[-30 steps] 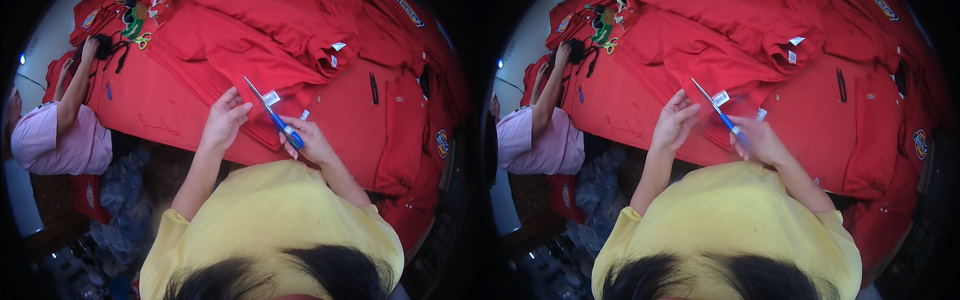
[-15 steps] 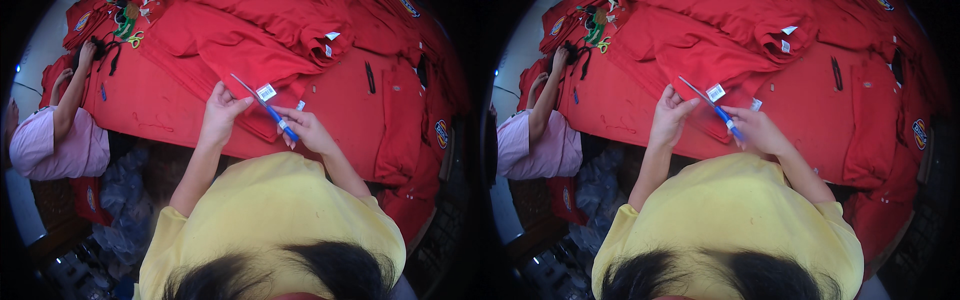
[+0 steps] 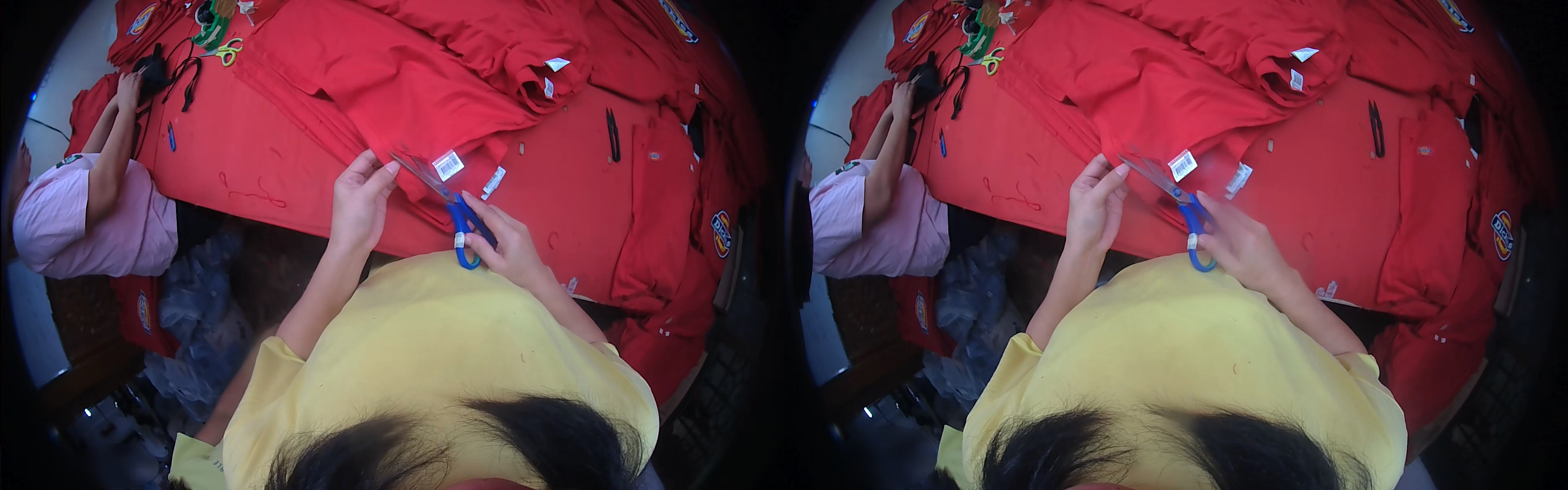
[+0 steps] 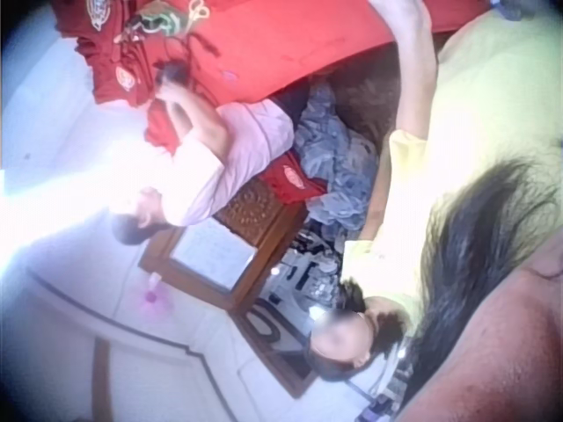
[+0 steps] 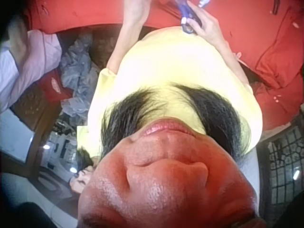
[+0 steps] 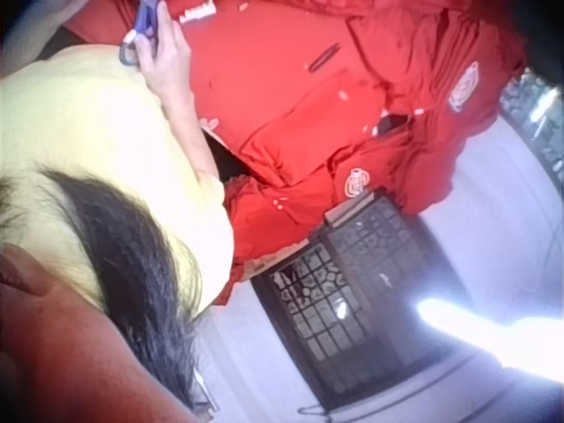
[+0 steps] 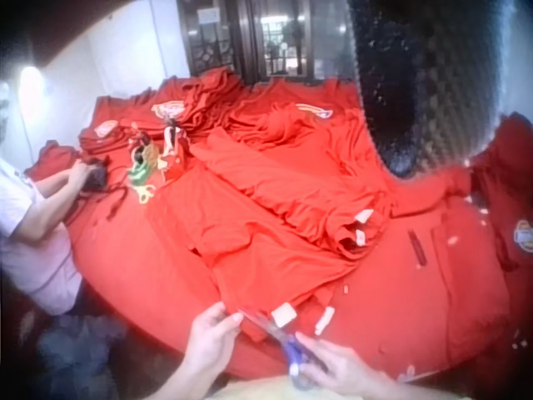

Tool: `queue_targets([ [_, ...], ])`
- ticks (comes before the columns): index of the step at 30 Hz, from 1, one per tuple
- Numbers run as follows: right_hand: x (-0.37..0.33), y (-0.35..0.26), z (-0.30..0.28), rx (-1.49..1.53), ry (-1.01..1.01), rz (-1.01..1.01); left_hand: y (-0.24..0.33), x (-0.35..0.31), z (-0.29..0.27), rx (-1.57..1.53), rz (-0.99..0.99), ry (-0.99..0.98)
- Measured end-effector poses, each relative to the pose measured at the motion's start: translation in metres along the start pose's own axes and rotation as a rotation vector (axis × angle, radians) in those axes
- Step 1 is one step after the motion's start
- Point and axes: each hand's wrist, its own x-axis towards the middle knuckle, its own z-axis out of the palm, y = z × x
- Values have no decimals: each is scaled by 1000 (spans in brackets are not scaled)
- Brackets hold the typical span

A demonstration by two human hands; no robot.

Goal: The person uses shears to trim excess threads and labels from several red shirts on a table, handling them one at a time and flattening the fabric by hand.

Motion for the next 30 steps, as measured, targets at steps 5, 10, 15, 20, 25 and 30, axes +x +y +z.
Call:
queue_targets([
  [5, 7, -1, 4, -45, 31, -125, -2, -4, 4, 74, 54, -59],
  [10, 13, -1, 7, 2, 61, -150, 2, -7, 7, 81, 4, -63],
  [15, 13, -4, 6, 40, 28, -135, -1, -6, 6, 79, 31, -63],
  [20, 10, 4, 9, 159, 32, -49, -1, -6, 9, 52, 30, -50],
  [25, 4, 3, 6, 446, -69, 233, 0, -6, 5, 42, 24, -42],
  [30, 5, -5, 2, 523, -124, 350, 1, 0, -1, -16, 20, -3],
])
